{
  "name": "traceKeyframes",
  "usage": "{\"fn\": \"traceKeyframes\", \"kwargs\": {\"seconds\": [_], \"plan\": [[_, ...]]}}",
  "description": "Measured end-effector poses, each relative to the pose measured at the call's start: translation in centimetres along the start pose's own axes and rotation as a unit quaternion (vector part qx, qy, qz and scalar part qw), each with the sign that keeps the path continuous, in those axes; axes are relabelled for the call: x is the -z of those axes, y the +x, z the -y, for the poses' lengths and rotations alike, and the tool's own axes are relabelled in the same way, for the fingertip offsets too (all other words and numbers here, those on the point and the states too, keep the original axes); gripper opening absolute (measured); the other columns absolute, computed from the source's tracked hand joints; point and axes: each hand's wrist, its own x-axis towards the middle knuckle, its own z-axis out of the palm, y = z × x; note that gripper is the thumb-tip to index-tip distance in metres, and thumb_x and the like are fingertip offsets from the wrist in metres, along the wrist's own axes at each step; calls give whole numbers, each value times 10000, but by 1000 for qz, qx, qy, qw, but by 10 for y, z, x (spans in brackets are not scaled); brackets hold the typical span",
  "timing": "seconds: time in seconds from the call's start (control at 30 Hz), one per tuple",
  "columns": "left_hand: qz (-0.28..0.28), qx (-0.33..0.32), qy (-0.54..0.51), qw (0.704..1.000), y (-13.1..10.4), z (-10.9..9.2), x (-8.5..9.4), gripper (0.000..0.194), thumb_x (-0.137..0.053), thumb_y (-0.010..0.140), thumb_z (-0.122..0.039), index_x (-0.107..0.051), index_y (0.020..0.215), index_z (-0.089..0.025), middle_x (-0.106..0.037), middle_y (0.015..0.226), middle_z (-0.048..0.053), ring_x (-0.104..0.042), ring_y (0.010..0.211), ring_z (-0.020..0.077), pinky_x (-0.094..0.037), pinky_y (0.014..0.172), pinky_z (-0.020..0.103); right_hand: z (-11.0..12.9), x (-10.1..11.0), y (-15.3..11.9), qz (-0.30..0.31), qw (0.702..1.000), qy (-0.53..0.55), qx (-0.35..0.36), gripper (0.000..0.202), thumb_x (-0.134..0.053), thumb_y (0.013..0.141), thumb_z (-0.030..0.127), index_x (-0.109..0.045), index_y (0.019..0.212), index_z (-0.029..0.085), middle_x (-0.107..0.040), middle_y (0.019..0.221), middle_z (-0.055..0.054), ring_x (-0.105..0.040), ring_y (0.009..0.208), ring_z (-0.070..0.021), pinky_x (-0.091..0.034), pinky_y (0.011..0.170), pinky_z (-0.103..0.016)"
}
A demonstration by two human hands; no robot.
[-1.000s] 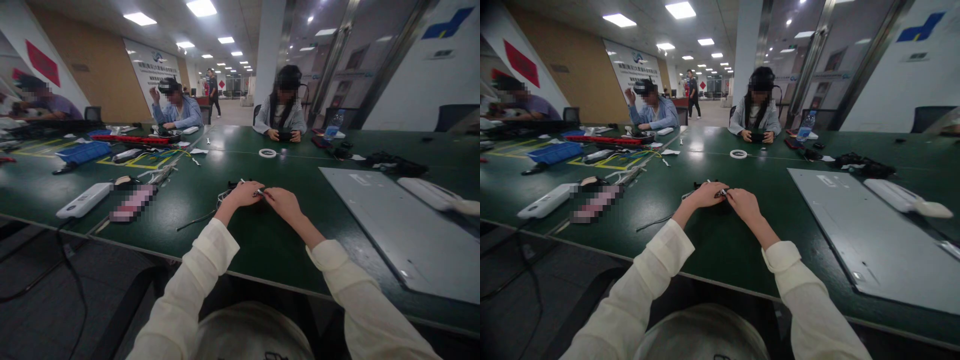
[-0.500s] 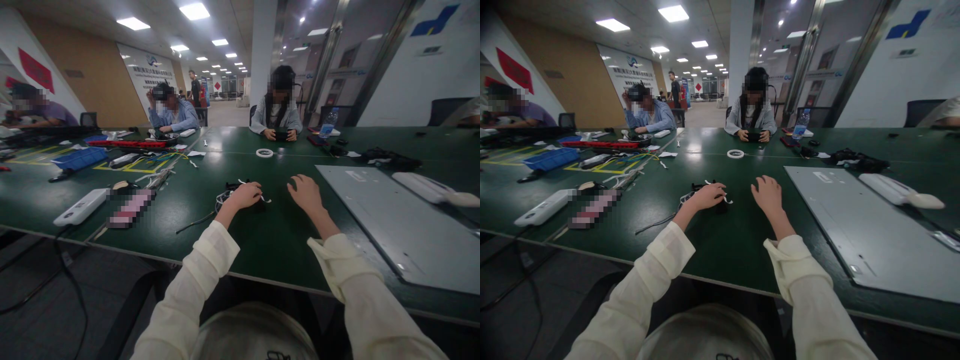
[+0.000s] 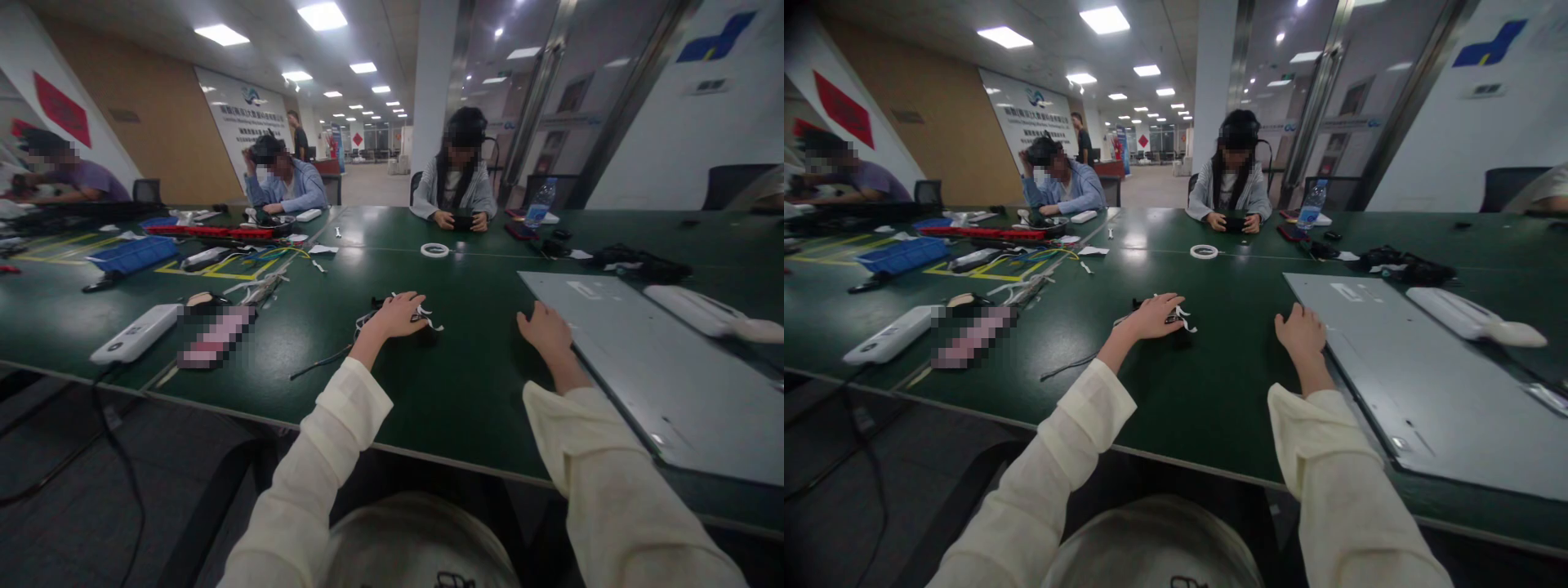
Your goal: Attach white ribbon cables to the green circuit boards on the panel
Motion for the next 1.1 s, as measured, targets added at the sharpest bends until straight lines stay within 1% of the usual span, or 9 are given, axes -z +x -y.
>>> {"fn": "traceKeyframes", "kwargs": {"seconds": [0.17,0.27,0.33,0.43,0.57,0.67,0.8,0.97,1.1], "plan": [[56,73,-11,996,-4,6,2,877,-323,733,-749,-130,1417,-235,-173,1487,110,-152,1354,320,-183,1050,541,3,5,-1,-6,999,42,-28,506,-438,835,365,-468,1228,46,-579,1096,-211,-535,1037,-306,-413,827,-383],[77,103,-8,992,-4,9,0,967,-308,673,-810,-98,1423,-238,-138,1494,119,-86,1366,332,-150,1047,566,7,9,-3,-20,994,88,-54,492,-448,834,348,-479,1229,56,-610,1041,-202,-573,985,-289,-426,806,-359],[79,115,-4,990,-3,12,-1,1008,-307,644,-833,-90,1425,-233,-142,1492,128,-85,1364,339,-139,1047,570,11,13,-4,-34,991,117,-60,467,-446,837,318,-481,1230,68,-625,1011,-190,-579,982,-271,-423,816,-348],[88,122,7,989,-3,17,-3,1012,-319,631,-838,-127,1420,-233,-184,1481,133,-120,1355,347,-120,1054,560,18,19,-8,-39,988,139,-62,448,-426,842,280,-468,1244,87,-639,980,-173,-578,987,-259,-416,828,-347],[85,104,11,991,-3,21,-4,925,-376,661,-794,-225,1393,-248,-228,1467,131,-148,1347,351,-114,1043,580,33,29,-17,-18,992,114,-58,449,-373,854,288,-462,1261,120,-634,980,-184,-581,972,-293,-419,795,-375],[77,101,15,992,-4,22,-4,925,-444,655,-763,-228,1393,-248,-232,1464,140,-144,1345,360,-92,1021,625,46,38,-26,0,995,97,-35,456,-353,855,296,-463,1265,129,-634,975,-184,-590,946,-298,-420,781,-376],[74,124,14,989,-4,22,-3,971,-464,638,-765,-166,1411,-259,-207,1471,147,-125,1347,371,-102,1006,642,62,48,-37,17,997,75,21,440,-335,866,279,-478,1260,144,-645,984,-161,-591,951,-282,-402,823,-381],[76,120,13,990,-5,19,0,943,-463,653,-752,-167,1408,-270,-250,1454,147,-205,1322,374,-139,994,639,74,53,-47,29,995,60,70,406,-340,873,249,-534,1220,166,-656,1002,-128,-598,943,-250,-404,819,-336],[71,116,12,991,-6,17,4,935,-494,661,-718,-153,1409,-272,-286,1437,142,-262,1294,374,-165,994,625,81,54,-51,52,990,80,103,385,-352,870,263,-579,1171,189,-672,976,-84,-607,911,-218,-417,779,-295]]}}
